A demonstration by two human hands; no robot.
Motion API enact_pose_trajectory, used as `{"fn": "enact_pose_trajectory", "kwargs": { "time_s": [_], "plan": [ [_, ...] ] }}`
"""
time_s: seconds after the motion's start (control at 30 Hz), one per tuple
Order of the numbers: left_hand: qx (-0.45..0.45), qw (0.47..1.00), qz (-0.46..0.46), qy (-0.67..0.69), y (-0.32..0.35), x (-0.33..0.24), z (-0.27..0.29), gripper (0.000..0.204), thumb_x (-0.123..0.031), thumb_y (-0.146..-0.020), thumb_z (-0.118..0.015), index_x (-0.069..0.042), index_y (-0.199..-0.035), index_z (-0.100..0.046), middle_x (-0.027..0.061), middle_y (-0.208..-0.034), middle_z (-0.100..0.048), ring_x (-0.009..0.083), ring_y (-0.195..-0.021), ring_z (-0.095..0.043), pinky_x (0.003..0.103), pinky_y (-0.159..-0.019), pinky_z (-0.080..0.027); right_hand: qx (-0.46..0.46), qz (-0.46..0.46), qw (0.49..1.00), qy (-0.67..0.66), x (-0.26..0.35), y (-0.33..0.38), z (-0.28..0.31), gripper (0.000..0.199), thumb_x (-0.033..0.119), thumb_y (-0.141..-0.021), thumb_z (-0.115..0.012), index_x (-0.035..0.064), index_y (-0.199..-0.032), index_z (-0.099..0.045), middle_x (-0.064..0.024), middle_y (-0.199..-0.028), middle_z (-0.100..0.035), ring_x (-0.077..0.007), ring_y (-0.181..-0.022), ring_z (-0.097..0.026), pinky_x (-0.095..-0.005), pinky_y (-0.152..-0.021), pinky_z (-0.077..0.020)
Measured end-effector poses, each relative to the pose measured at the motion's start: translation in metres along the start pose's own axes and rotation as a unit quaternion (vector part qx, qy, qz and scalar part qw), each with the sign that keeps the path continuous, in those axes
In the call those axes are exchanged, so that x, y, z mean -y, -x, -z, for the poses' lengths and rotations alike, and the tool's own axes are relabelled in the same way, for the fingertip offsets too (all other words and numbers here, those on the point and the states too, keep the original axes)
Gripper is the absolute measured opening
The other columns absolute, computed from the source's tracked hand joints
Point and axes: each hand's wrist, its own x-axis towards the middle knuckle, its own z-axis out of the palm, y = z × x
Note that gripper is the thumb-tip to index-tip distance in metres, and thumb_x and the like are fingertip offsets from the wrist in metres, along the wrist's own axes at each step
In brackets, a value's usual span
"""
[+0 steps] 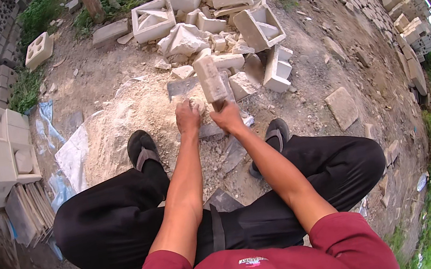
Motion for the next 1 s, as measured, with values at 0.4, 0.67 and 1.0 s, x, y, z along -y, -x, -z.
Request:
{"fn": "enact_pose_trajectory", "kwargs": {
  "time_s": [0.4, 0.67, 1.0],
  "plan": [
    [0.001, 0.999, -0.012, -0.045, -0.002, 0.009, 0.003, 0.038, -0.015, -0.086, -0.06, -0.003, -0.122, -0.059, 0.0192, -0.109, -0.058, 0.0368, -0.106, -0.055, 0.044, -0.089, -0.046, 0.023, 0.011, 0.999, 0.019, 0.02, -0.005, -0.006, 0.043, 0.024, -0.066, -0.07, -0.0104, -0.091, -0.065, -0.0311, -0.093, -0.066, -0.0397, -0.095, -0.066, -0.042, -0.081, -0.0528],
    [-0.007, 0.999, 0.033, 0.006, -0.004, 0.002, 0.004, 0.04, -0.015, -0.082, -0.063, -0.003, -0.12, -0.059, 0.0203, -0.113, -0.058, 0.0377, -0.109, -0.054, 0.043, -0.095, -0.044, 0.141, -0.089, 0.985, 0.046, 0.004, -0.029, 0.007, 0.04, 0.025, -0.068, -0.072, -0.0088, -0.089, -0.066, -0.0175, -0.069, -0.067, -0.0222, -0.056, -0.067, -0.0347, -0.053, -0.0543],
    [-0.036, 0.996, 0.073, 0.042, -0.012, 0.001, -0.004, 0.04, -0.014, -0.076, -0.07, -0.004, -0.114, -0.062, 0.0188, -0.111, -0.061, 0.0351, -0.107, -0.057, 0.04, -0.095, -0.045, 0.048, -0.016, 0.994, 0.096, -0.051, 0.028, -0.016, 0.05, 0.031, -0.068, -0.07, -0.008, -0.097, -0.064, -0.0243, -0.083, -0.069, -0.0367, -0.079, -0.069, -0.0428, -0.07, -0.0535]
  ]
}}
